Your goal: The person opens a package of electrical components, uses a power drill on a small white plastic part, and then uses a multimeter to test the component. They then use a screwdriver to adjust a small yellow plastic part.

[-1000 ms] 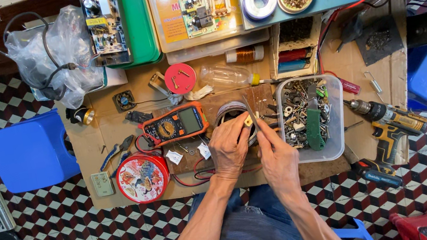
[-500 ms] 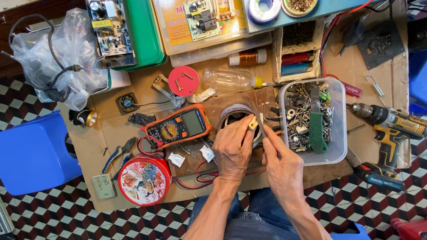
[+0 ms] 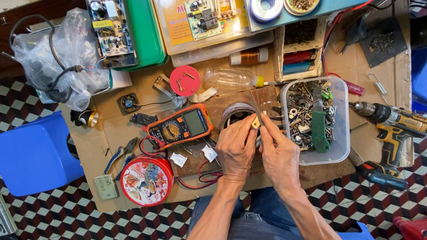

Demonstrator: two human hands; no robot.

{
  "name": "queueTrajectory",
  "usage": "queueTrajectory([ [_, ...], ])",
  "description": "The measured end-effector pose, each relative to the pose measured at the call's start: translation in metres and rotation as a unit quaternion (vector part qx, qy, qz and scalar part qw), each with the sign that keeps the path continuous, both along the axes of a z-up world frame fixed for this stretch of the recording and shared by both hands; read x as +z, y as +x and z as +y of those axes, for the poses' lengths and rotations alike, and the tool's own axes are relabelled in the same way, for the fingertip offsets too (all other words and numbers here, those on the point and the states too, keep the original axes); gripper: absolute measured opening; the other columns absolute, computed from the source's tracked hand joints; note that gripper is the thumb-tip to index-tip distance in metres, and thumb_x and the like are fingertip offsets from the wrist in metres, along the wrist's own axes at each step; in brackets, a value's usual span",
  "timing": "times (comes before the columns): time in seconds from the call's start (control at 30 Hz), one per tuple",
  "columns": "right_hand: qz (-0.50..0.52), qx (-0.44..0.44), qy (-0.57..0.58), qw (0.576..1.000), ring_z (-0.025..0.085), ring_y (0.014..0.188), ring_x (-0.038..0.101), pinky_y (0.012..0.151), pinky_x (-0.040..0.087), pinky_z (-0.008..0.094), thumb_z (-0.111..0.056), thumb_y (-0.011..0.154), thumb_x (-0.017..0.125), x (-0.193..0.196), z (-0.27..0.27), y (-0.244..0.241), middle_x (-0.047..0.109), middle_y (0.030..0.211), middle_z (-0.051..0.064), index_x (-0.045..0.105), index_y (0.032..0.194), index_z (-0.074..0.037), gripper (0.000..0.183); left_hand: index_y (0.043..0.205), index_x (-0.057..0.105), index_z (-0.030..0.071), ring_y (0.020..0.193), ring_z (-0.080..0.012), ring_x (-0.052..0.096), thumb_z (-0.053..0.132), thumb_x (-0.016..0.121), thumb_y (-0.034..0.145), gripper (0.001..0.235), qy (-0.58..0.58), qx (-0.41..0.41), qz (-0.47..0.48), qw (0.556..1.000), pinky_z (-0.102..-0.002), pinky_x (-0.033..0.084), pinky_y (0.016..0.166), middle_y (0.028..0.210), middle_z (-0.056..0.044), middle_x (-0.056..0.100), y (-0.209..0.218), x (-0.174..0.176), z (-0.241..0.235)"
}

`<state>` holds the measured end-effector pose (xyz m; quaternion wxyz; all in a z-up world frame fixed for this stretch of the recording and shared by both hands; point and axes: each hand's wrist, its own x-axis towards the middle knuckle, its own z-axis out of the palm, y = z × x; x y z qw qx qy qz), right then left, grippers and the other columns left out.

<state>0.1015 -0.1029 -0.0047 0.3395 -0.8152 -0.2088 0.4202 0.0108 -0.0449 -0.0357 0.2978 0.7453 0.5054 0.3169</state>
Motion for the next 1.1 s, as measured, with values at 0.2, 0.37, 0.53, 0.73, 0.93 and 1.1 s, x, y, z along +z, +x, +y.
queueTrajectory([
  [0.2, -0.013, 0.009, 0.03, 0.999, 0.005, 0.058, 0.052, 0.051, 0.046, 0.026, -0.019, 0.102, 0.058, -0.013, -0.006, 0.003, 0.058, 0.064, 0.001, 0.065, 0.139, -0.011, 0.039, 0.115, 0.074, 0.006, 0.099, -0.0246, 0.073, 0.005, 0.073, 0.089, 0.026, -0.011, 0.008, -0.001, 1.0, -0.037, 0.055, 0.085, 0.106, -0.008, 0.076, 0.001, -0.001, -0.005],
  [0.37, 0.027, -0.029, 0.004, 0.999, 0.005, 0.058, 0.048, 0.051, 0.043, 0.025, -0.017, 0.103, 0.059, -0.009, 0.0, 0.008, 0.056, 0.064, 0.0, 0.066, 0.139, -0.012, 0.038, 0.116, 0.074, 0.006, 0.101, -0.0243, 0.072, 0.005, 0.072, 0.089, 0.027, -0.002, 0.012, -0.007, 1.0, -0.036, 0.056, 0.088, 0.108, -0.008, 0.076, 0.004, 0.002, -0.001],
  [0.53, 0.009, -0.047, 0.052, 0.997, 0.003, 0.059, 0.046, 0.051, 0.039, 0.023, -0.015, 0.104, 0.058, 0.004, -0.018, 0.009, 0.055, 0.067, -0.003, 0.064, 0.142, -0.012, 0.038, 0.114, 0.074, 0.006, 0.1, -0.0243, 0.073, 0.004, 0.072, 0.088, 0.026, -0.006, 0.01, 0.002, 1.0, -0.037, 0.055, 0.087, 0.107, -0.008, 0.076, 0.003, 0.001, -0.003],
  [0.73, 0.011, -0.003, -0.017, 1.0, 0.006, 0.054, 0.047, 0.048, 0.042, 0.026, -0.017, 0.101, 0.058, 0.002, -0.006, 0.007, 0.054, 0.06, 0.001, 0.066, 0.139, -0.016, 0.039, 0.115, 0.074, 0.006, 0.1, -0.0248, 0.072, 0.005, 0.072, 0.088, 0.027, 0.001, 0.004, -0.005, 1.0, -0.037, 0.055, 0.087, 0.107, -0.009, 0.076, 0.004, 0.003, 0.0],
  [0.93, -0.036, 0.031, 0.008, 0.999, 0.008, 0.053, 0.051, 0.05, 0.045, 0.029, -0.021, 0.103, 0.057, 0.001, -0.006, 0.002, 0.057, 0.06, 0.003, 0.067, 0.137, -0.016, 0.036, 0.115, 0.074, 0.006, 0.099, -0.0238, 0.073, 0.005, 0.073, 0.089, 0.026, 0.0, 0.015, 0.006, 1.0, -0.036, 0.055, 0.086, 0.106, -0.007, 0.076, 0.004, 0.0, -0.004],
  [1.1, -0.023, 0.008, 0.025, 0.999, 0.007, 0.056, 0.053, 0.051, 0.048, 0.029, -0.02, 0.101, 0.058, -0.001, 0.0, 0.006, 0.059, 0.06, 0.005, 0.067, 0.137, -0.014, 0.038, 0.115, 0.074, 0.006, 0.101, -0.0242, 0.073, 0.004, 0.073, 0.088, 0.027, 0.003, 0.007, -0.004, 1.0, -0.037, 0.056, 0.087, 0.107, -0.008, 0.076, 0.006, 0.001, 0.001],
])
